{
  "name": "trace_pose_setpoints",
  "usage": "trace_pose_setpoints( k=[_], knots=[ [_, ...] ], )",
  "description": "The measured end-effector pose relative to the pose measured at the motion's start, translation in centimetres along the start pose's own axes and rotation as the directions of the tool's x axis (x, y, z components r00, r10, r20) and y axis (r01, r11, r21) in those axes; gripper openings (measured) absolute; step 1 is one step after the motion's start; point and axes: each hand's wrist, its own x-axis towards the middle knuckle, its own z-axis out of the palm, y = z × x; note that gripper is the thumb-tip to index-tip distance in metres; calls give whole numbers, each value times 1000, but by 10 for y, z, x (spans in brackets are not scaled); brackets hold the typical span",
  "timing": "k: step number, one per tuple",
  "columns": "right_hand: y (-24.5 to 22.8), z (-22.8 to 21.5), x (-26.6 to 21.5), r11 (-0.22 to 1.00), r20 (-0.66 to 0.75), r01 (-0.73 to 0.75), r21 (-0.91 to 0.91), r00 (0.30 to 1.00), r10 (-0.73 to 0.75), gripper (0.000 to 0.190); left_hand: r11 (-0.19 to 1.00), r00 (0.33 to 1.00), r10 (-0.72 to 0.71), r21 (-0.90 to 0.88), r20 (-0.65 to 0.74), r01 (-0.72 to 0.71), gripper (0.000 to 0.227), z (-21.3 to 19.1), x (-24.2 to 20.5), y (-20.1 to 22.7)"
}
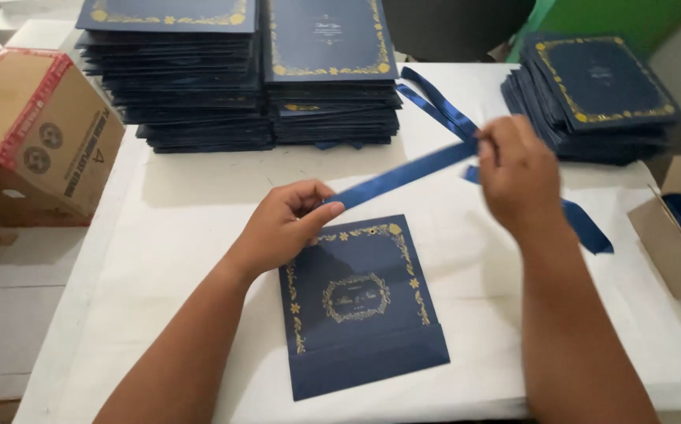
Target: Tying blue ribbons onto blue gift bags to create handles or decorative bows.
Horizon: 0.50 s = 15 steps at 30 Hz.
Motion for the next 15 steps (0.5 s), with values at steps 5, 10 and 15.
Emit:
trace_pose_setpoints(
  k=[5,10,15],
  knots=[
    [79,31,-35,773,131,-15,-634,983,127,14,978,987,-156,147,44,149,13,1,2,5],
    [-9,42,-20,615,8,79,-784,993,-117,24,956,990,-133,271,53,114,10,28,0,7],
    [-150,25,-23,832,196,55,552,961,-193,43,962,991,105,260,-79,-82,15,36,1,-22]
  ],
)
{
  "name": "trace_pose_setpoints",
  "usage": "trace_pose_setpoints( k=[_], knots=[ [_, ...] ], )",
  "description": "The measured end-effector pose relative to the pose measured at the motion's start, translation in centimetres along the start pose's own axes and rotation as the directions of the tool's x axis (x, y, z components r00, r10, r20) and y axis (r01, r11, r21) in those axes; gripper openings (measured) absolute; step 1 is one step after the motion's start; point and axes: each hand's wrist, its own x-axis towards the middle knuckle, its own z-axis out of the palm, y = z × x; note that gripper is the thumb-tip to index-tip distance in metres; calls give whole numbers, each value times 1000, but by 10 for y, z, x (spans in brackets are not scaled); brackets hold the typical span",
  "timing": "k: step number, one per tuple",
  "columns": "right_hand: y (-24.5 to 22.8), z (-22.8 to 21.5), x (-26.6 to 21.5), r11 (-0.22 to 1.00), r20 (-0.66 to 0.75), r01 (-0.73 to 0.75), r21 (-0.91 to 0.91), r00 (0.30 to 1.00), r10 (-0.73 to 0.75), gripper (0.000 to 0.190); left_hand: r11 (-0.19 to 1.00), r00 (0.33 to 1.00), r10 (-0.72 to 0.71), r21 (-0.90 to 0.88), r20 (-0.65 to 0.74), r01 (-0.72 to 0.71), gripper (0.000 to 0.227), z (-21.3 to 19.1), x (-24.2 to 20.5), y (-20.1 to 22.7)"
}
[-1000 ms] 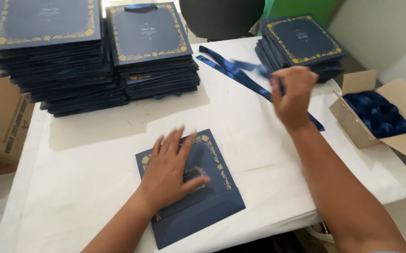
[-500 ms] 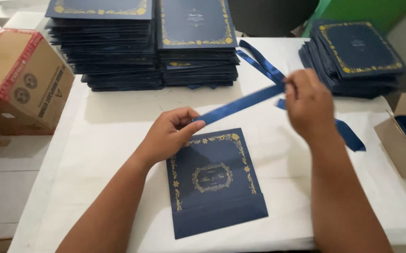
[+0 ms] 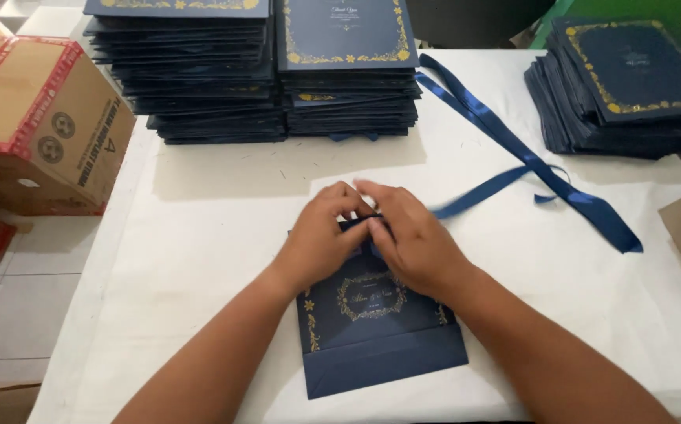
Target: Tying blue ribbons onto blue gift bags to create handles or decorative bows.
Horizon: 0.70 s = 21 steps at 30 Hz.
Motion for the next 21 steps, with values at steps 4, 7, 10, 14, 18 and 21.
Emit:
trace_pose_setpoints(
  k=[4,7,10,14,18,21],
  knots=[
    [24,6,-5,996,-52,-13,86,998,18,33,991,995,-99,-85,-4,99,18,-16,0,12],
    [29,4,-7,995,-73,29,98,997,-22,18,974,984,-176,-148,-11,172,21,-20,-1,16],
    [28,1,-8,997,-95,42,71,995,-35,16,949,976,-216,-231,24,215,22,-18,0,15],
    [23,-3,-4,995,-150,57,84,988,-44,8,957,983,-167,-251,-80,142,23,-23,-1,20],
    [25,-8,-4,998,-168,30,60,986,-19,12,985,971,136,-81,-198,-154,33,-31,-2,25],
    [25,-7,-5,997,-167,27,75,986,-14,12,962,953,273,62,-130,-267,22,-33,-2,30]
  ],
)
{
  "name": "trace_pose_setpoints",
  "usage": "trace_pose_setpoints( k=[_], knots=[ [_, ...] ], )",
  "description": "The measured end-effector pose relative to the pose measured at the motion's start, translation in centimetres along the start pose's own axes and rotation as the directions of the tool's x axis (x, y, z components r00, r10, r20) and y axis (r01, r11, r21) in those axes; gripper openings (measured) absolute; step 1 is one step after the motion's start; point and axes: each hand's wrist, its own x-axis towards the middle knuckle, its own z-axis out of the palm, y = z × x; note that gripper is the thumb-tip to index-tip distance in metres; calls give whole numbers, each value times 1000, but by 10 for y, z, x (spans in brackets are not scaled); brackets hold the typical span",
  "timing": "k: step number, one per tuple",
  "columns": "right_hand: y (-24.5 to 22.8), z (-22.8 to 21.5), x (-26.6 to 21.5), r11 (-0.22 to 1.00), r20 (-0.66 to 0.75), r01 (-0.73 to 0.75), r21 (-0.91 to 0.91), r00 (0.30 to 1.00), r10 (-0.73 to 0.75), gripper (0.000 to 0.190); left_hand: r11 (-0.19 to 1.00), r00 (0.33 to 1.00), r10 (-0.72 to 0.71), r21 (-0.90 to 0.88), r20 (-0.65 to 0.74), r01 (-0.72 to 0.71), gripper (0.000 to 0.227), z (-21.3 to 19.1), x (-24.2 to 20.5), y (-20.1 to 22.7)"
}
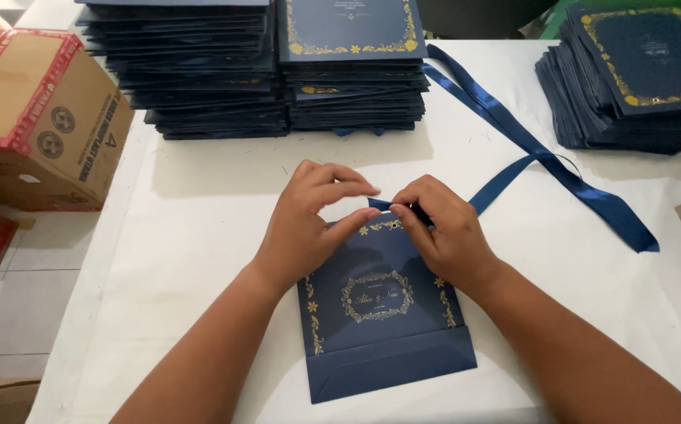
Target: Tying blue ribbons onto blue gift bags to create handles or decorative bows.
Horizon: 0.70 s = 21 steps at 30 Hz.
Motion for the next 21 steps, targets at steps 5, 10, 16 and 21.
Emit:
trace_pose_setpoints(
  k=[5,10,16,21],
  knots=[
    [-1,0,-1,1000,18,-4,11,1000,4,13,990,997,83,113,4,-83,6,4,-2,-8],
    [-7,-2,3,999,24,-3,42,1000,2,10,988,997,79,135,14,-80,4,5,-2,-4],
    [-6,-2,2,999,20,-34,22,999,34,12,1000,1000,-16,16,-9,16,8,8,-2,2],
    [-9,-3,2,995,-5,-79,62,997,79,10,957,981,-191,-219,8,188,9,13,-5,4]
  ],
)
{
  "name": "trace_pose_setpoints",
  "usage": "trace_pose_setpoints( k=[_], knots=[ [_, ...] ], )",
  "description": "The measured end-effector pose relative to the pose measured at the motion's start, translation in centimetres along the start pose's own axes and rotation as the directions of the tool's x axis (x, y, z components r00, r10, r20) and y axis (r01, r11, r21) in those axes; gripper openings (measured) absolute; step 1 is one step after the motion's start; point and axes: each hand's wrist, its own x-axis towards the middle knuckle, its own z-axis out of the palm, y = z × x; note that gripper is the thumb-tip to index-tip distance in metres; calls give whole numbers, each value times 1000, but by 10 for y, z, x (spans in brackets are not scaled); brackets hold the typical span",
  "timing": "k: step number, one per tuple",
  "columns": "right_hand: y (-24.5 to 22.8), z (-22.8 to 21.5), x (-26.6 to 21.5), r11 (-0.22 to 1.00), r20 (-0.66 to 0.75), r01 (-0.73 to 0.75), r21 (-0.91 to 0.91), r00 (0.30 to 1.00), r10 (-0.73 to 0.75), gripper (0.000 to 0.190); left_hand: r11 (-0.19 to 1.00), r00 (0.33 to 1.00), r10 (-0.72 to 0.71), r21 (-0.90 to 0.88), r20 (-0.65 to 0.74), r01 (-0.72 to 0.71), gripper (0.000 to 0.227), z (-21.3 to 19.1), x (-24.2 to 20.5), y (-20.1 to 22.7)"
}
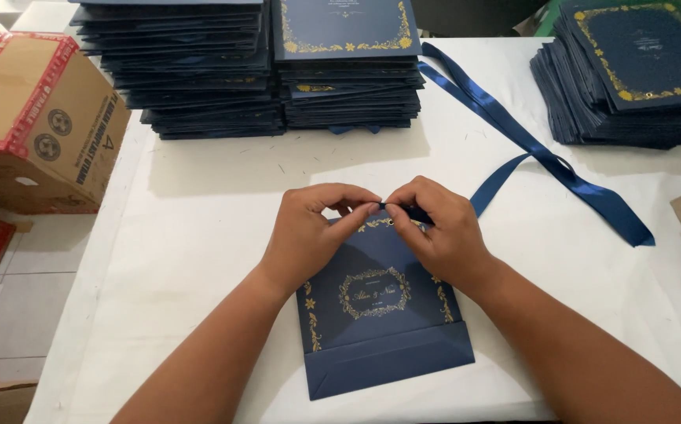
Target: Tying blue ribbons onto blue gift bags to create handles or decorative bows.
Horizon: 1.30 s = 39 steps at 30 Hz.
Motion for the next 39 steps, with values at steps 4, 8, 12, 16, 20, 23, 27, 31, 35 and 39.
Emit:
trace_pose_setpoints(
  k=[4,8,12,16,20,23,27,31,35,39],
  knots=[
    [-4,0,0,1000,-15,-15,23,1000,15,9,993,997,-75,-96,8,75,14,0,1,0],
    [-5,3,-3,999,-32,-6,38,999,7,6,967,982,-179,-170,62,187,12,-3,1,2],
    [-7,3,-2,999,-30,28,35,999,-26,6,945,973,-211,-235,92,227,11,-5,2,5],
    [-6,3,-3,995,-11,36,88,999,-35,5,913,961,-240,-304,135,271,12,-5,4,-1],
    [5,2,-3,979,-5,198,-42,980,-199,5,786,882,-417,-399,221,472,12,-5,5,-5],
    [3,1,-1,971,4,234,-53,972,-235,2,792,874,-438,-368,210,486,11,-7,6,0],
    [-3,0,0,993,-34,85,80,996,-82,19,899,930,-336,-244,150,364,11,-3,4,4],
    [-6,1,-3,983,-37,-161,89,986,164,21,935,951,-291,-178,104,306,11,-3,2,10],
    [-14,-3,3,943,61,-268,195,963,261,13,970,975,-214,-102,50,219,10,-2,0,7],
    [-11,-2,2,921,89,-324,216,946,312,11,989,990,-142,-52,4,142,11,-1,-1,7]
  ],
)
